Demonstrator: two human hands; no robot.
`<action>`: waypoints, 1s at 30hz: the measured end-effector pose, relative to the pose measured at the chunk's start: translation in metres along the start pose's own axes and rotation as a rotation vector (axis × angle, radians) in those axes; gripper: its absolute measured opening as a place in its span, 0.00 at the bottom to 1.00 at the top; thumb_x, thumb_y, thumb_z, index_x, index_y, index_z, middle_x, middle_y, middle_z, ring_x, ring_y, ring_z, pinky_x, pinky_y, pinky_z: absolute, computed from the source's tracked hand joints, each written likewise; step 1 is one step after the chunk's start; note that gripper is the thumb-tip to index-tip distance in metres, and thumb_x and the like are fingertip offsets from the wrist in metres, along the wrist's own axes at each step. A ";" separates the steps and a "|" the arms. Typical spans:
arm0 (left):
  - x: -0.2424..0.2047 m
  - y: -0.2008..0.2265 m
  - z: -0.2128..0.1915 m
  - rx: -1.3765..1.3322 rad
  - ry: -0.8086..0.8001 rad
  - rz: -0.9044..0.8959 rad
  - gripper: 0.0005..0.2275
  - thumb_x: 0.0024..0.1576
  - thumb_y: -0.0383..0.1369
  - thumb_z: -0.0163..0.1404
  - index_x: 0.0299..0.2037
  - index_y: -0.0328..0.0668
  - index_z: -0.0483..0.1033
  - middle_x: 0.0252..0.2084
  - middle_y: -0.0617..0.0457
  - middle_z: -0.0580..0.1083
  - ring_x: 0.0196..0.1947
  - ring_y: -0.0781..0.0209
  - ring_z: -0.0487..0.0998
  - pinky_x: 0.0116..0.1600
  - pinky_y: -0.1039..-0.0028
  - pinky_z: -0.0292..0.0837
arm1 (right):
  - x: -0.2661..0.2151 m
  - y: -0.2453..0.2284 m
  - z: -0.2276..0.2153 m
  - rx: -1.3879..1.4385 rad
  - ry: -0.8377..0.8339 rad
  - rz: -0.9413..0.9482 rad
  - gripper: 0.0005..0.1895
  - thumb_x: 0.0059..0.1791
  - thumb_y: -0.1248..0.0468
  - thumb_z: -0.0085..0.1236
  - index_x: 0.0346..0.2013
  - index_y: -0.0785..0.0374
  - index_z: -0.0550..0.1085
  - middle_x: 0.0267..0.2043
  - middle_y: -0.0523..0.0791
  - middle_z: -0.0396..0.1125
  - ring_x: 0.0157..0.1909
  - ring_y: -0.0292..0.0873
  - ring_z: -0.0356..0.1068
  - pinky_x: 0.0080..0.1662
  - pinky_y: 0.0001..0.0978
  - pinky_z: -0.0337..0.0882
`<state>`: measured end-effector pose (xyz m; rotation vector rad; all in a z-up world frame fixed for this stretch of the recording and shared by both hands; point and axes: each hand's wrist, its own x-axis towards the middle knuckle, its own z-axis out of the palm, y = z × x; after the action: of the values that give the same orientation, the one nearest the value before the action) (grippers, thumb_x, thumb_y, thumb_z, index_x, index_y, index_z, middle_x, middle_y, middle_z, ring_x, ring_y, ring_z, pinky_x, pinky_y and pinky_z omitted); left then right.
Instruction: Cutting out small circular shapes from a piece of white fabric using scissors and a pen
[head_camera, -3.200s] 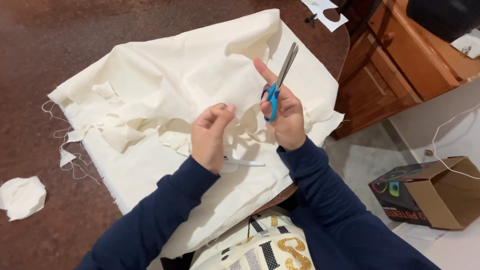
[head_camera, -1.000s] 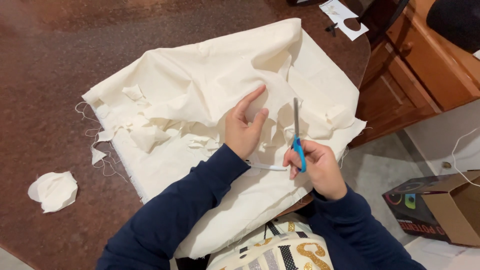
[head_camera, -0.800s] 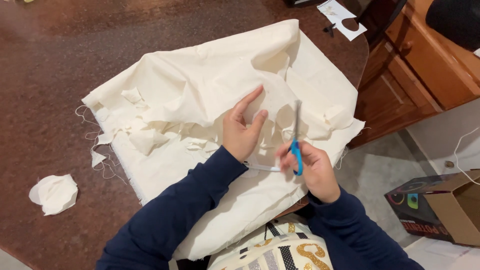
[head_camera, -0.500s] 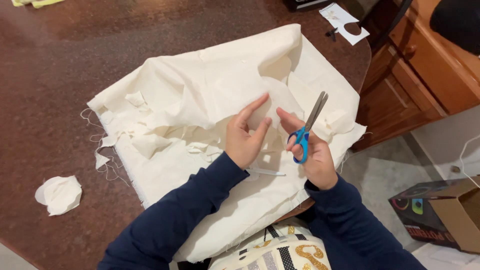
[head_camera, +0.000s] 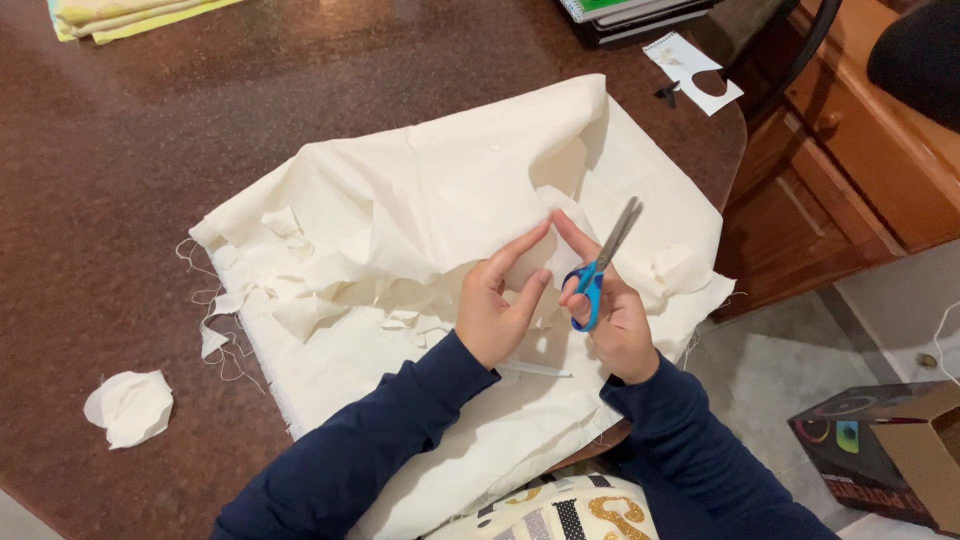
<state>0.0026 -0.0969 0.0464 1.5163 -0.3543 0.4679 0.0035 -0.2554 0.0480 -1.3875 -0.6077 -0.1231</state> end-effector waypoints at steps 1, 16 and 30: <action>0.000 0.000 0.000 0.001 0.000 0.003 0.21 0.57 0.21 0.54 0.62 0.39 0.72 0.60 0.44 0.75 0.64 0.48 0.71 0.66 0.62 0.67 | 0.001 -0.003 0.002 0.000 0.000 -0.003 0.18 0.53 0.54 0.56 0.32 0.69 0.74 0.75 0.57 0.53 0.37 0.31 0.63 0.46 0.24 0.66; -0.003 -0.009 0.001 -0.025 0.016 -0.026 0.21 0.57 0.22 0.55 0.62 0.38 0.72 0.60 0.43 0.74 0.63 0.49 0.71 0.65 0.64 0.68 | -0.002 0.007 -0.001 -0.028 0.031 0.003 0.16 0.54 0.55 0.56 0.32 0.67 0.73 0.76 0.56 0.51 0.30 0.26 0.61 0.38 0.18 0.63; 0.001 -0.002 -0.004 0.012 0.056 -0.035 0.22 0.58 0.22 0.55 0.64 0.37 0.70 0.62 0.43 0.73 0.65 0.49 0.69 0.67 0.65 0.67 | 0.004 -0.013 0.007 -0.020 0.219 0.052 0.16 0.52 0.52 0.60 0.38 0.62 0.76 0.60 0.49 0.69 0.41 0.27 0.67 0.54 0.24 0.70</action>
<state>0.0041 -0.0930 0.0445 1.5156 -0.2816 0.4841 -0.0016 -0.2505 0.0619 -1.3860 -0.3884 -0.2368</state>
